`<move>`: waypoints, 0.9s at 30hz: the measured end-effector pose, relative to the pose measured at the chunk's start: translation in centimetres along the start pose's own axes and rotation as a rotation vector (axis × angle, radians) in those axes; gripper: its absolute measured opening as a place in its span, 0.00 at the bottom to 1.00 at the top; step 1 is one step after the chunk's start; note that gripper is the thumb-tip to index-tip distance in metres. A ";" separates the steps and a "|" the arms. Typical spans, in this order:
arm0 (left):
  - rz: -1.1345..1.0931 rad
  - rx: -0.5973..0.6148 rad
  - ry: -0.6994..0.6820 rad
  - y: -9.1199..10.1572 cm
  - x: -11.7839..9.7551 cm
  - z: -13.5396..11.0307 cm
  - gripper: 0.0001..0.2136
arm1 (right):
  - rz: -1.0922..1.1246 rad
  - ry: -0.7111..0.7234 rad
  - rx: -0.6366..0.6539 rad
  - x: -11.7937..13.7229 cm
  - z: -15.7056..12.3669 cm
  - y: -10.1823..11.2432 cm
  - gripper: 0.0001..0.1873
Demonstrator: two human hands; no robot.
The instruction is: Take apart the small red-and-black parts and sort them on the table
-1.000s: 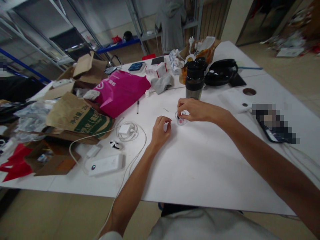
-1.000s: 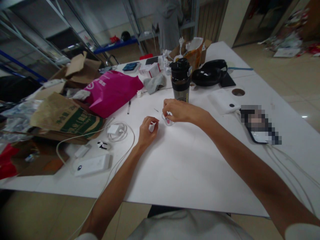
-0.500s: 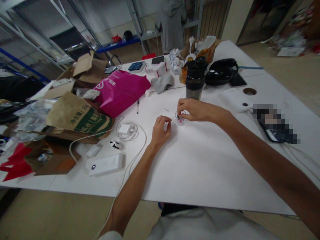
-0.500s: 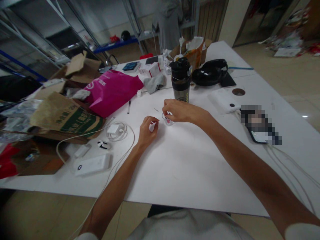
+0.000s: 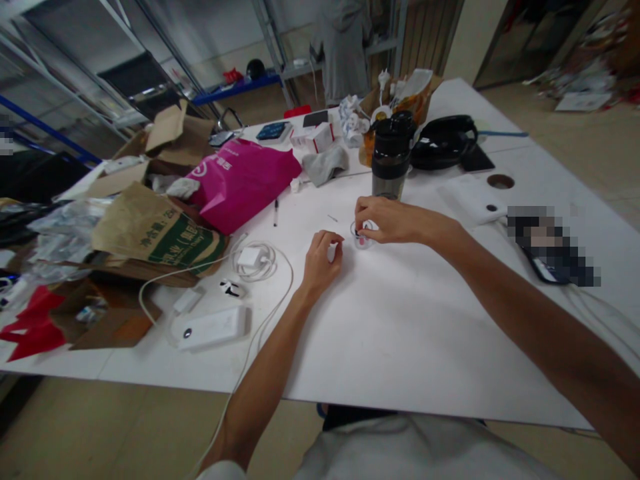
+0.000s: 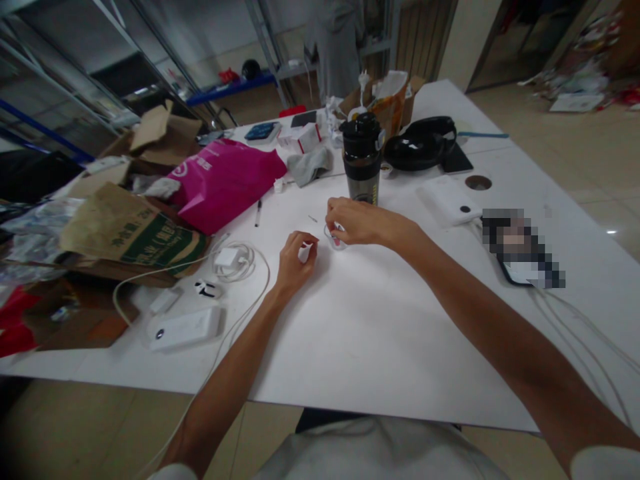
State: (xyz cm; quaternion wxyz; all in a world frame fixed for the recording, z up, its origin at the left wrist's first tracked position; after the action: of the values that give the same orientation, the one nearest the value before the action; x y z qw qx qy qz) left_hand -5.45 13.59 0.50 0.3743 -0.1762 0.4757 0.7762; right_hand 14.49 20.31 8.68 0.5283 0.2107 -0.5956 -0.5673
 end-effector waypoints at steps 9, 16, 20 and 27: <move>-0.011 -0.010 -0.037 -0.1 0.1 -0.1 0.13 | -0.019 0.021 0.006 -0.3 0.0 -0.3 0.09; -0.002 -0.017 -0.036 -0.1 0.2 0.0 0.12 | -0.004 0.019 -0.051 0.3 -0.1 1.2 0.08; -0.009 -0.030 -0.058 -0.1 0.1 -0.1 0.13 | -0.020 0.044 -0.082 0.6 -0.4 2.3 0.09; 0.006 -0.021 -0.045 -0.1 0.2 0.0 0.13 | -0.014 0.105 -0.152 1.8 -0.7 4.4 0.09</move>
State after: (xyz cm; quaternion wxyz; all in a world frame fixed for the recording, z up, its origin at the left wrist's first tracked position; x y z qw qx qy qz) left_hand -5.50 13.67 0.31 0.3804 -0.1613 0.4596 0.7862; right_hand 16.02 19.61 13.15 0.5694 0.2036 -0.5206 -0.6027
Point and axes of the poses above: each hand's wrist, its own z-axis towards the middle knuckle, its own y-axis out of the back of the hand, x = y × z, the point moved 6 cm from there along z, towards the middle knuckle, and after that the axes turned 9 degrees about y, right-handed, at the moved point
